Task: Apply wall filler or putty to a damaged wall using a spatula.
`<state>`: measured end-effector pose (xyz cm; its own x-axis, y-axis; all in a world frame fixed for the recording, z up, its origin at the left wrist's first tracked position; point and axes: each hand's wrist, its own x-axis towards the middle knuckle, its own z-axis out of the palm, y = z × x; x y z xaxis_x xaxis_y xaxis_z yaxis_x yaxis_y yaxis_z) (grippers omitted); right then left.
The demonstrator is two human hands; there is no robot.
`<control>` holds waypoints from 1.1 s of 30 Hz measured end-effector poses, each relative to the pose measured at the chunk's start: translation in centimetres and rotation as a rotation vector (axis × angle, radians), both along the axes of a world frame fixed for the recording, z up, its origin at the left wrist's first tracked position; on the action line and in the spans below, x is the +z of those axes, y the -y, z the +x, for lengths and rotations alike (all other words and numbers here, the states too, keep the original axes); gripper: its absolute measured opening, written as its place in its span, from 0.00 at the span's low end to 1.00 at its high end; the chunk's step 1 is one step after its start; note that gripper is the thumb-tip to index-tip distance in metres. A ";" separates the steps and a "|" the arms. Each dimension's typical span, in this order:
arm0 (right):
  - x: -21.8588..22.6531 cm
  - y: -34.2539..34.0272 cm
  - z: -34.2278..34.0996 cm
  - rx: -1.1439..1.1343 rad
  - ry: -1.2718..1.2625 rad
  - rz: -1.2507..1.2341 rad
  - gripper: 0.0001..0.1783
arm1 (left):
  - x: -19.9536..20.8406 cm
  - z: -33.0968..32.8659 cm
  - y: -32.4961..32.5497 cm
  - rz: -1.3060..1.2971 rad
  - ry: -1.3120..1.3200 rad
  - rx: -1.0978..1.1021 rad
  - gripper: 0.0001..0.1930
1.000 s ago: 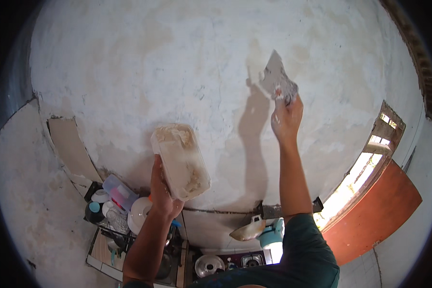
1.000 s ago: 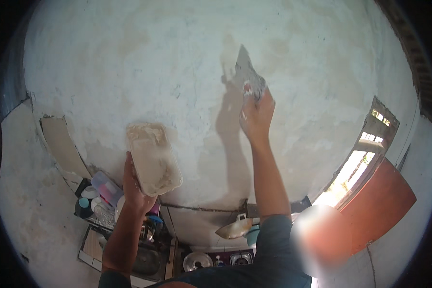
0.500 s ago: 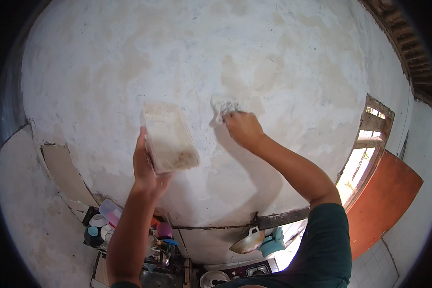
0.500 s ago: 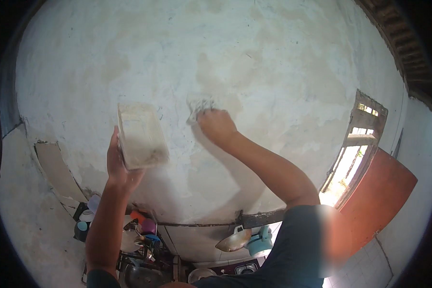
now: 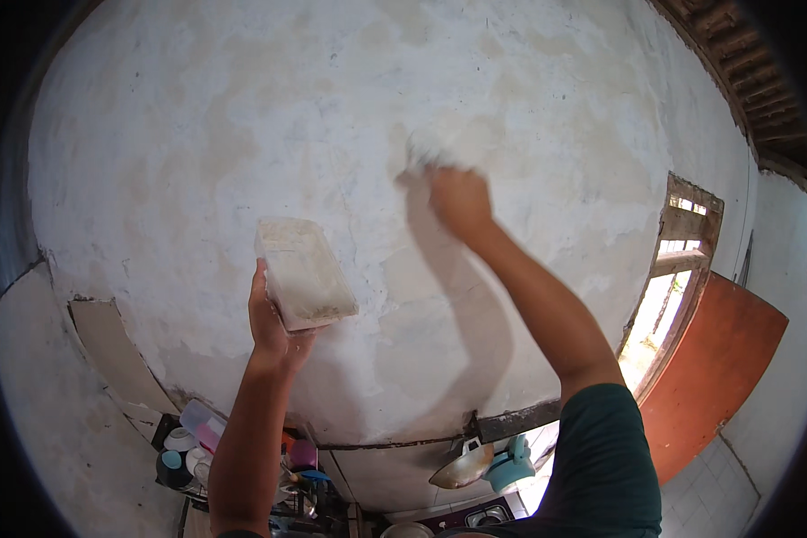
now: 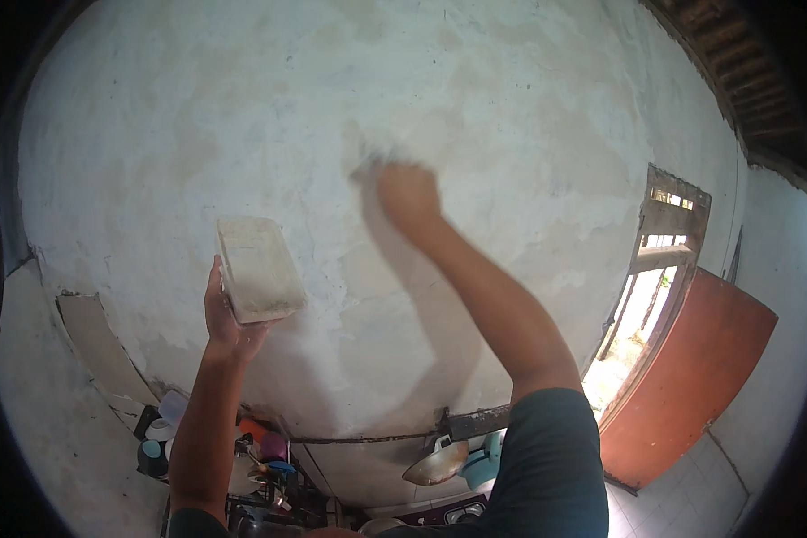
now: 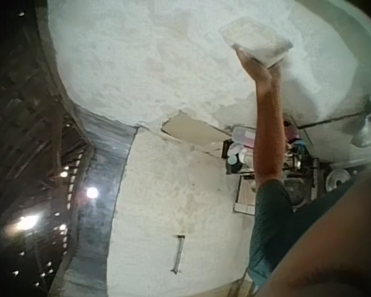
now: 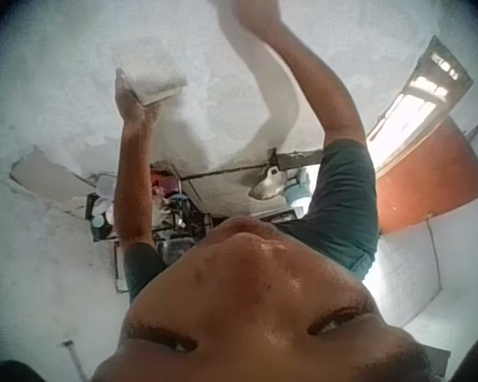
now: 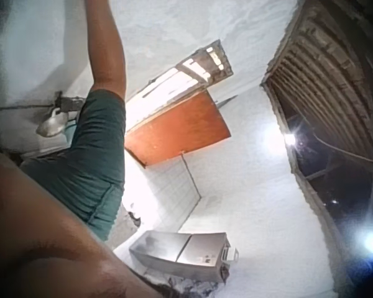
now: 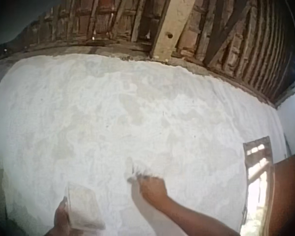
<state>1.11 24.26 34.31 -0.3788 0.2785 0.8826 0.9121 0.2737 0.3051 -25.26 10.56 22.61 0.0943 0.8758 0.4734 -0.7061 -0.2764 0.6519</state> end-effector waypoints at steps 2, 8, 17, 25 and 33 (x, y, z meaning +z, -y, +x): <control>-5.2 2.9 -1.8 0.083 0.103 -0.174 0.13 | -0.3 0.2 -0.2 -0.006 0.019 -0.009 0.31; -4.4 6.5 3.6 0.103 0.024 -0.245 0.22 | -0.3 1.2 -0.7 -0.025 0.055 0.030 0.31; -14.2 0.3 3.7 -0.005 -0.014 -0.218 0.08 | -2.2 1.2 -2.9 -0.080 0.122 0.051 0.30; -6.9 5.3 9.9 0.086 -0.198 -0.158 0.18 | -3.4 1.8 -3.1 -0.040 0.212 0.054 0.30; -9.7 0.0 7.5 -0.040 -0.226 0.052 0.08 | -5.4 3.7 -2.8 -0.033 0.258 0.098 0.28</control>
<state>8.66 24.25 24.60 -0.1592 0.2414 0.9573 0.9687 0.2254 0.1042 -21.59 13.33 17.25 -0.1114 0.8902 0.4417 -0.8212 -0.3327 0.4635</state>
